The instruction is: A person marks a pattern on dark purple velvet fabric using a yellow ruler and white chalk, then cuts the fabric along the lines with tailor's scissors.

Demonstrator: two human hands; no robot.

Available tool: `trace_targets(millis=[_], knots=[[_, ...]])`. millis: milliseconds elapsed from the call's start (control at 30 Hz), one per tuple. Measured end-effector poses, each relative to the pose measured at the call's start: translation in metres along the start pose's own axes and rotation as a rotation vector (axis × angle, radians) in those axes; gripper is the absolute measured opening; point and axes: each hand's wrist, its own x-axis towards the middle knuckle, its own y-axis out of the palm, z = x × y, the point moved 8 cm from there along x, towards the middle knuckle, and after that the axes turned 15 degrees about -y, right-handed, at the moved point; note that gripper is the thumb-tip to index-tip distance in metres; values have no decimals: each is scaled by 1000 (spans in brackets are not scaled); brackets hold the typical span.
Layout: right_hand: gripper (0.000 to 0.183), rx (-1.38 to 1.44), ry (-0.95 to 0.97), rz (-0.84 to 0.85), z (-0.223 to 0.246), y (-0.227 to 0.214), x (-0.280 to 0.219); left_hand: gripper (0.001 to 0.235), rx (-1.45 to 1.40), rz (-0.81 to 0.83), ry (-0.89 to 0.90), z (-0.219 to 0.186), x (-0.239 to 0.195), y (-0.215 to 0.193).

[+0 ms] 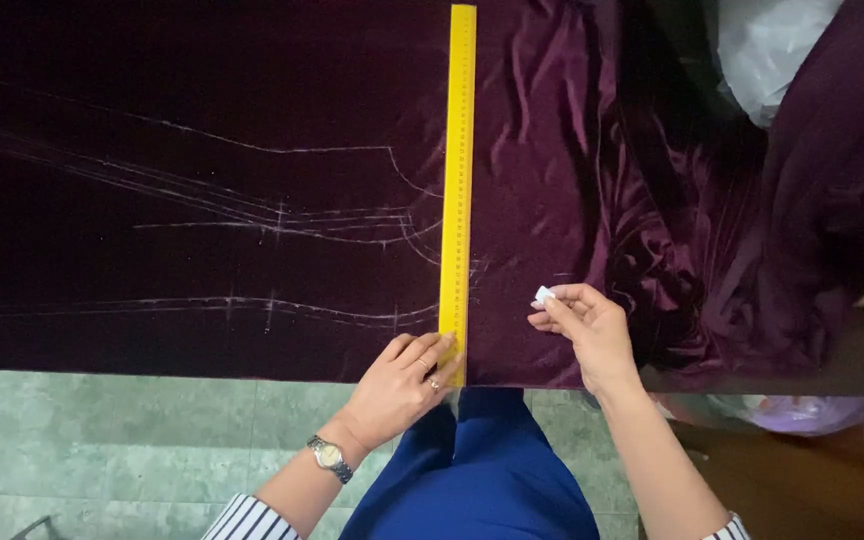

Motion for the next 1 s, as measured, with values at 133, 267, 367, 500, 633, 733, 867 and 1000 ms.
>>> trace_targets(millis=[133, 267, 367, 500, 633, 733, 867, 1000], knots=[[13, -9, 10, -7, -6, -1, -2, 38, 24, 57, 31, 1, -4, 8], [18, 79, -92, -15, -13, -4, -1, 24, -106, -119, 30, 4, -8, 3], [17, 78, -88, -18, -12, -3, -2, 23, -102, -132, 38, 3, -9, 8], [17, 73, -77, -22, -7, 0, -4, 21, -119, -214, 87, -6, -1, -2], [14, 12, -15, -15, -2, 2, -5, 38, -124, -99, 64, -11, 2, 1], [14, 1, 0, -19, -1, 4, -3, 33, -132, -138, 83, -12, 1, -1], [14, -23, -9, 7, 11, 14, 10, 27, -192, -176, 83, -13, 3, -11], [11, -215, -101, 99, 55, 36, 36, 29, -208, -162, 69, -12, 5, -14]])
